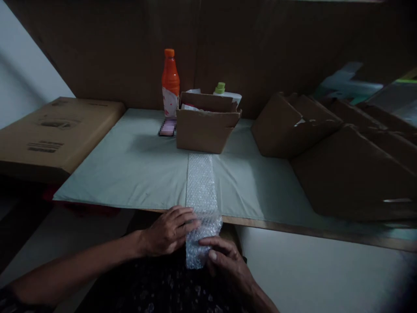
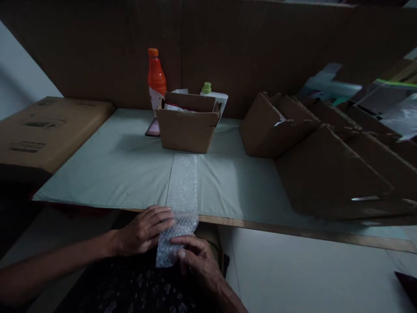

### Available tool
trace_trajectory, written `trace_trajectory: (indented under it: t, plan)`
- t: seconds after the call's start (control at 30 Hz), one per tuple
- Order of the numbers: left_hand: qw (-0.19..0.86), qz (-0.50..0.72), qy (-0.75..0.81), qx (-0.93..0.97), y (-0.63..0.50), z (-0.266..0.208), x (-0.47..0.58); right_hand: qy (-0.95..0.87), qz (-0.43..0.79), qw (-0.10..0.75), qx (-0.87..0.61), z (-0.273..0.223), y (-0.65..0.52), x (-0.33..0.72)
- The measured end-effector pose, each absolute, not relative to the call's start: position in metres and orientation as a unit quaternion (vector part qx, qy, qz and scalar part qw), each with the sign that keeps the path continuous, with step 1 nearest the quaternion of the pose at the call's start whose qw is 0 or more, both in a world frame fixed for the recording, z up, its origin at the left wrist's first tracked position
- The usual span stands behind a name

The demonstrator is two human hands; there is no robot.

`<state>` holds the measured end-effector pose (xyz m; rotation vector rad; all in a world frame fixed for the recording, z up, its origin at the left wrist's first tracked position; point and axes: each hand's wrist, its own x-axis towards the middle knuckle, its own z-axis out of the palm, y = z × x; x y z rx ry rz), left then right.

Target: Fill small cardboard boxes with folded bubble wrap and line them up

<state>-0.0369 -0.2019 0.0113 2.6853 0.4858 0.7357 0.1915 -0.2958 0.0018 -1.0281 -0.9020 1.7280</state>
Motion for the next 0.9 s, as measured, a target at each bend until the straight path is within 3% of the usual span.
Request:
trace_trajectory:
  t: [0.1, 0.23, 0.37, 0.5, 0.67, 0.9]
  plan:
    - [0.262, 0.304, 0.28, 0.872, -0.192, 0.017, -0.009, -0.411, 0.681, 0.468, -0.385, 0.015, -0.289, 0.203]
    - [0.368, 0.231, 0.48, 0.762, -0.167, 0.031, 0.012, -0.498, 0.556, 0.525, -0.411, 0.034, -0.28, 0.222]
    - [0.427, 0.195, 0.501, 0.727, -0.151, 0.033, 0.016, -0.662, 0.298, 0.432, -0.535, 0.031, -0.267, 0.227]
    - [0.442, 0.19, 0.499, 0.721, -0.145, 0.024, 0.017, -0.78, 0.078, 0.333, -0.524, 0.013, -0.244, 0.221]
    - [0.425, 0.209, 0.504, 0.722, -0.152, 0.021, 0.016, -0.826, 0.083, 0.224, -0.511, 0.004, -0.221, 0.219]
    - [0.344, 0.195, 0.522, 0.756, -0.17, 0.022, 0.001, -0.829, 0.068, 0.228, -0.507, 0.005, -0.217, 0.223]
